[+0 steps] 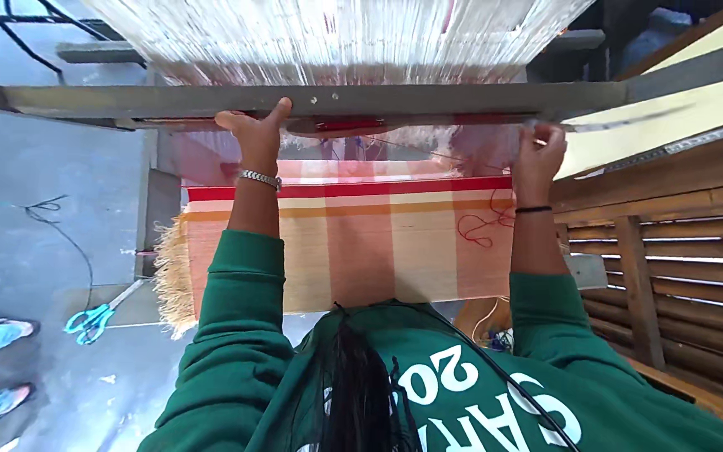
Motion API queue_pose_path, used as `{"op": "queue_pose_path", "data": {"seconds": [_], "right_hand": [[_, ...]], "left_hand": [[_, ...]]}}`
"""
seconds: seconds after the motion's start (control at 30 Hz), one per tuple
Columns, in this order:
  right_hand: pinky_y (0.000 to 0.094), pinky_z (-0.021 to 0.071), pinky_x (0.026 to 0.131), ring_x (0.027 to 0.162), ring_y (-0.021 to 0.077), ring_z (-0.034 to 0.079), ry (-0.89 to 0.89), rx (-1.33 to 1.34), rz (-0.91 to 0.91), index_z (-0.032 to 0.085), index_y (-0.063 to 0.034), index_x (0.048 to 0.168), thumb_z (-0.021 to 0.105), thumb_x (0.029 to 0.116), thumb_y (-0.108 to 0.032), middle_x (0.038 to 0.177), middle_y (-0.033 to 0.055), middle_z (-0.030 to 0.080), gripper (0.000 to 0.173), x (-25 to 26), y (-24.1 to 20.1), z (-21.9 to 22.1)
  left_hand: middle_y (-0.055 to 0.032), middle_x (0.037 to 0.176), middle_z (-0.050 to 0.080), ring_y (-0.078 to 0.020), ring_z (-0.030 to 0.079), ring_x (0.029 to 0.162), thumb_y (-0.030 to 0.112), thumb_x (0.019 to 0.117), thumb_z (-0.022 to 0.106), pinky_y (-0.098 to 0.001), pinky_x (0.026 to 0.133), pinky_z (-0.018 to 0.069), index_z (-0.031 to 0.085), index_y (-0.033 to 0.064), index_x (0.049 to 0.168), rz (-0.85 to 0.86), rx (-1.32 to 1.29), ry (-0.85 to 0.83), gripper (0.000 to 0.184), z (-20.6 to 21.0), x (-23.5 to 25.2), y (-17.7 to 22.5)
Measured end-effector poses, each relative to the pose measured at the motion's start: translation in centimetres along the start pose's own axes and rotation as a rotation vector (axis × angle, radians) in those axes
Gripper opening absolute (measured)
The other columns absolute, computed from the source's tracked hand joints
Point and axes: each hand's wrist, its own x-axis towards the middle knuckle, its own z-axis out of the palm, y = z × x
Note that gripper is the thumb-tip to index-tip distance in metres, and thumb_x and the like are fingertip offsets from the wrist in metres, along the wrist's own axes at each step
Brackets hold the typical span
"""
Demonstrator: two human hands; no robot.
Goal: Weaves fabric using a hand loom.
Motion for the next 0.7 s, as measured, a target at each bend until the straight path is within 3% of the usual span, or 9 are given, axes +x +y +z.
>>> {"op": "queue_pose_path", "data": {"seconds": [0.1, 0.17, 0.23, 0.3, 0.4, 0.47, 0.57, 0.63, 0.7], "right_hand": [[0.0425, 0.0533, 0.099, 0.114, 0.0304, 0.063, -0.044, 0.008, -0.133, 0.052, 0.0075, 0.134, 0.052, 0.1048, -0.031, 0.126, 0.0252, 0.061, 0.049, -3.5, -3.8, 2.1], [0.0443, 0.0583, 0.087, 0.097, 0.0267, 0.069, -0.247, 0.085, -0.119, 0.056, 0.0051, 0.131, 0.052, 0.1062, -0.03, 0.113, 0.0211, 0.067, 0.043, -5.0, -6.5, 4.6], [0.0365, 0.0581, 0.066, 0.071, 0.0171, 0.066, -0.446, 0.224, -0.042, 0.057, 0.0007, 0.132, 0.051, 0.1072, -0.028, 0.096, 0.0127, 0.068, 0.038, -5.7, -8.0, 7.9], [0.0297, 0.0508, 0.054, 0.058, 0.0112, 0.057, -0.543, 0.31, 0.075, 0.056, -0.0041, 0.133, 0.051, 0.1081, -0.027, 0.086, 0.0068, 0.066, 0.035, -5.8, -9.1, 10.8], [0.0307, 0.0477, 0.052, 0.056, 0.0124, 0.054, -0.555, 0.259, 0.157, 0.056, -0.0059, 0.135, 0.051, 0.1078, -0.028, 0.083, 0.007, 0.064, 0.035, -5.5, -10.3, 13.6], [0.0345, 0.0494, 0.056, 0.06, 0.0158, 0.057, -0.561, 0.191, 0.159, 0.056, -0.0076, 0.139, 0.05, 0.1085, -0.032, 0.086, 0.0094, 0.067, 0.04, -5.6, -11.1, 14.2], [0.0343, 0.0486, 0.055, 0.058, 0.0154, 0.057, -0.61, 0.153, 0.13, 0.046, -0.0102, 0.15, 0.048, 0.1091, -0.04, 0.087, 0.0094, 0.07, 0.051, -6.2, -12.1, 14.8], [0.0343, 0.0482, 0.054, 0.057, 0.0151, 0.055, -0.624, 0.158, 0.135, 0.037, -0.0093, 0.156, 0.049, 0.1081, -0.043, 0.088, 0.0095, 0.07, 0.06, -6.6, -12.0, 15.3], [0.032, 0.0459, 0.052, 0.055, 0.0134, 0.052, -0.629, 0.206, 0.176, 0.033, -0.0113, 0.158, 0.05, 0.1077, -0.043, 0.088, 0.0087, 0.068, 0.062, -6.6, -12.1, 15.3]], "left_hand": [[-0.0258, 0.15, 0.042, -0.0231, 0.049, 0.138, 0.046, 0.0923, 0.074, -0.0351, 0.115, 0.0433, 0.016, -0.0061, 0.154, 0.011, 0.018, -0.013, 0.099, -1.0, 0.9, -0.5], [-0.0219, 0.129, 0.058, -0.0224, 0.06, 0.117, 0.047, 0.109, 0.042, -0.0391, 0.102, 0.0492, 0.045, -0.0062, 0.139, -0.002, 0.112, 0.032, 0.061, -2.3, 1.4, -0.5], [-0.0171, 0.114, 0.064, -0.0194, 0.061, 0.103, 0.041, 0.1129, 0.028, -0.04, 0.094, 0.0477, 0.063, -0.003, 0.119, 0.0, 0.165, 0.09, 0.057, -4.1, 2.0, -1.0], [-0.0137, 0.107, 0.063, -0.0167, 0.061, 0.1, 0.04, 0.1105, 0.04, -0.0377, 0.094, 0.0483, 0.064, -0.001, 0.112, 0.047, 0.137, 0.139, 0.047, -5.8, 3.6, -2.6], [-0.0025, 0.09, 0.049, -0.0085, 0.051, 0.079, 0.038, 0.1036, 0.059, -0.0274, 0.078, 0.0464, 0.051, 0.0063, 0.102, 0.081, 0.02, 0.145, 0.033, -7.6, 5.5, -3.5], [-0.0073, 0.096, 0.055, -0.0117, 0.055, 0.086, 0.04, 0.1062, 0.054, -0.0306, 0.083, 0.0474, 0.055, 0.0013, 0.107, 0.063, 0.027, 0.145, 0.039, -8.4, 6.0, -3.6], [-0.018, 0.122, 0.065, -0.0241, 0.06, 0.118, 0.051, 0.1091, 0.038, -0.0462, 0.105, 0.0454, 0.065, -0.001, 0.12, 0.019, 0.224, 0.188, 0.059, -9.4, 6.7, -3.6], [-0.022, 0.148, 0.051, -0.0406, 0.039, 0.143, 0.065, 0.1024, 0.041, -0.0699, 0.112, 0.0271, 0.07, 0.0093, 0.124, -0.057, 0.344, 0.208, 0.066, -10.3, 6.5, -3.6], [-0.0227, 0.152, 0.043, -0.0443, 0.031, 0.146, 0.075, 0.0914, 0.052, -0.0731, 0.109, 0.0242, 0.066, 0.0129, 0.128, -0.09, 0.333, 0.242, 0.073, -11.3, 6.8, -4.0]]}}
